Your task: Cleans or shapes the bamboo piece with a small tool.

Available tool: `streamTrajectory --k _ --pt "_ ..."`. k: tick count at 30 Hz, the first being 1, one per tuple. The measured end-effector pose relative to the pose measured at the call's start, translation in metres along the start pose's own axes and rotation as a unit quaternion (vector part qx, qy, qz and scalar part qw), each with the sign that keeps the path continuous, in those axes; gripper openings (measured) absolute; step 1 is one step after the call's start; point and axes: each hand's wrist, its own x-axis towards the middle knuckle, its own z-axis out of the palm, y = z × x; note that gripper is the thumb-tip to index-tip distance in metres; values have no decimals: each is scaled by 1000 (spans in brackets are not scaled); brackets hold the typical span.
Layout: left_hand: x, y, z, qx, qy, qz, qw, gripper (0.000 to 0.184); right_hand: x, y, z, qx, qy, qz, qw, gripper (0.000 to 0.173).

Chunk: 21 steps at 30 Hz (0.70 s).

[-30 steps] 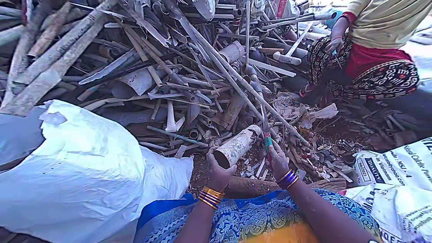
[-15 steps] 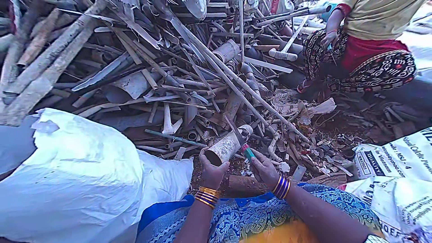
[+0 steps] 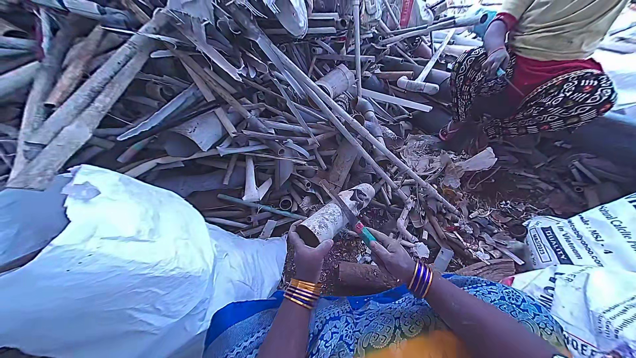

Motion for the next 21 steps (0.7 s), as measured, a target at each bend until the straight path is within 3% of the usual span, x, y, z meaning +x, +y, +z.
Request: streamTrajectory --k 1,5,8,10,13,15,17,18,21 --pt "2 0 0 -11 5 -11 1000 112 0 0 2 -4 -7 -15 1000 55" --pt "3 2 1 -56 14 -41 997 109 3 2 9 -13 103 -48 993 53" --pt "2 7 1 -130 35 -105 985 94 -1 0 9 -138 8 -15 990 52" --pt "4 7 0 -149 44 -127 980 89 -1 -1 11 -124 28 -36 991 50" --pt "5 7 -2 -140 27 -107 984 95 6 3 9 -60 121 -41 990 51" --pt "5 5 -3 -133 9 -100 986 101 1 -1 9 -132 57 -24 989 51" --pt "6 4 -4 -104 -3 -97 990 105 -8 -9 15 -232 -6 -51 971 52" --pt "6 4 -4 -73 -8 -92 993 107 -11 -10 20 -267 3 -79 960 52" --pt "4 6 -5 37 -33 -63 997 112 -18 -7 29 -382 116 -213 892 50"
